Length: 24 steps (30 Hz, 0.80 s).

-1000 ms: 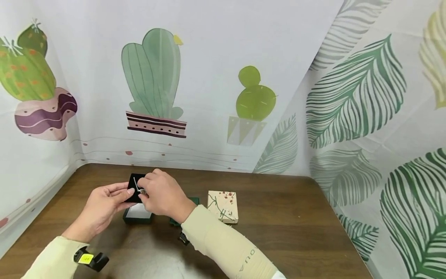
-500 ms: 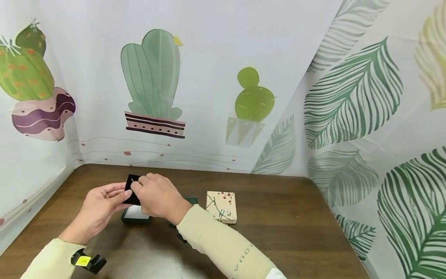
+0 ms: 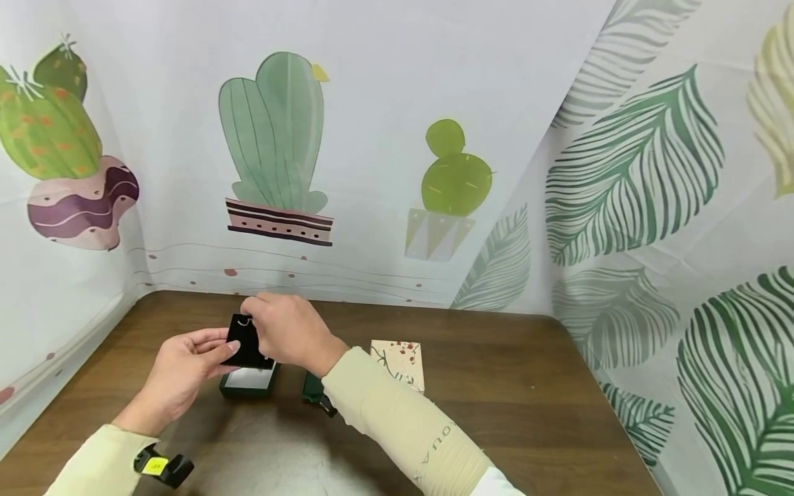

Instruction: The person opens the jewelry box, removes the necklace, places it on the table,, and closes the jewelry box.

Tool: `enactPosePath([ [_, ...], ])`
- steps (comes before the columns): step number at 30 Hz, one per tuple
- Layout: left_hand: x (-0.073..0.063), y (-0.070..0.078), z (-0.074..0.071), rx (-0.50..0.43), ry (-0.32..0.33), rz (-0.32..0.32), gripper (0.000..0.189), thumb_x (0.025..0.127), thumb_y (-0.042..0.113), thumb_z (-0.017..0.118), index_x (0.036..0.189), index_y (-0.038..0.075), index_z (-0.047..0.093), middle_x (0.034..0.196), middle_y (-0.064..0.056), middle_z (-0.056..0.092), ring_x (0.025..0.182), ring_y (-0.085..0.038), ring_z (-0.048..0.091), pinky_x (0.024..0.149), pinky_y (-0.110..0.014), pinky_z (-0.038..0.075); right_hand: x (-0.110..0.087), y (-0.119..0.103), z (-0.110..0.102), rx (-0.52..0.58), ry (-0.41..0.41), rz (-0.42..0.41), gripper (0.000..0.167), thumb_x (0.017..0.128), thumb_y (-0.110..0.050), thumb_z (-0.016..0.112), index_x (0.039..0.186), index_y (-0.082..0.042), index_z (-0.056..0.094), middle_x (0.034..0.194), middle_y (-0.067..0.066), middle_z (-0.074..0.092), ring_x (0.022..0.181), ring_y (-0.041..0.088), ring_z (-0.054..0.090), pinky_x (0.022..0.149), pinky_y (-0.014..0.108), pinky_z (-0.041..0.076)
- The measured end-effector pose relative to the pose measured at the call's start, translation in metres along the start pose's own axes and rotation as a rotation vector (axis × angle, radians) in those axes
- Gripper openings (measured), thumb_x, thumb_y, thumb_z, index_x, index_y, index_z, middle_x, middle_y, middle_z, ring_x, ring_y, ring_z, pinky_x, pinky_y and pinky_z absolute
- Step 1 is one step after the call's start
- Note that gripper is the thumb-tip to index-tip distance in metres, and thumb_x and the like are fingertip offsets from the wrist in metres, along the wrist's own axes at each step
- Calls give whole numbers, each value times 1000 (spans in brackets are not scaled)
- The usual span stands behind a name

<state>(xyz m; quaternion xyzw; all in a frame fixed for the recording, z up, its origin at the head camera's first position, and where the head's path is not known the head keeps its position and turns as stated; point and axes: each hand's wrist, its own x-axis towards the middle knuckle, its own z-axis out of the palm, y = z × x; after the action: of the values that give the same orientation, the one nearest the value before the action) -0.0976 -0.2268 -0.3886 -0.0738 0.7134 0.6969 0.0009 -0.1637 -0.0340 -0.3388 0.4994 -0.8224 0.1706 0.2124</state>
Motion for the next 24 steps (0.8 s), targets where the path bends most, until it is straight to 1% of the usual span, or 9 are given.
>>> enactPosePath([
  [3, -1, 0, 1, 11, 8, -7, 47, 100, 4, 67, 138, -18, 52, 98, 4, 75, 90, -2, 74, 80, -29, 63, 3, 2, -3, 36, -17, 20, 13, 98, -2, 65, 106, -10, 72, 98, 0, 74, 83, 9, 70, 76, 19, 58],
  [7, 0, -1, 2, 21, 14, -8, 46, 99, 4, 68, 137, -17, 53, 98, 3, 75, 89, -3, 74, 79, -29, 64, 6, 3, -7, 61, -53, 55, 14, 99, -2, 64, 107, -10, 74, 101, 0, 76, 88, 9, 71, 82, 18, 58],
  [10, 1, -2, 3, 29, 19, -6, 45, 99, 4, 68, 137, -17, 54, 97, 2, 76, 88, -3, 74, 78, -29, 64, 8, 5, -10, 87, -65, 72, 14, 100, -3, 65, 106, -10, 75, 101, 0, 76, 88, 9, 70, 83, 17, 57],
  [17, 0, -1, 3, 64, 32, -1, 43, 99, 5, 69, 135, -15, 57, 96, 1, 76, 86, -3, 74, 77, -29, 64, 12, 5, -16, 115, -79, 73, 13, 100, -5, 65, 105, -11, 76, 98, 0, 77, 87, 9, 70, 82, 16, 57],
  [24, 1, -3, 3, 83, 37, 1, 43, 99, 5, 69, 135, -15, 58, 97, -1, 76, 86, -3, 74, 76, -29, 64, 16, 7, -20, 147, -68, 73, 10, 99, -4, 68, 101, -10, 77, 95, 0, 77, 83, 9, 69, 79, 17, 56],
])
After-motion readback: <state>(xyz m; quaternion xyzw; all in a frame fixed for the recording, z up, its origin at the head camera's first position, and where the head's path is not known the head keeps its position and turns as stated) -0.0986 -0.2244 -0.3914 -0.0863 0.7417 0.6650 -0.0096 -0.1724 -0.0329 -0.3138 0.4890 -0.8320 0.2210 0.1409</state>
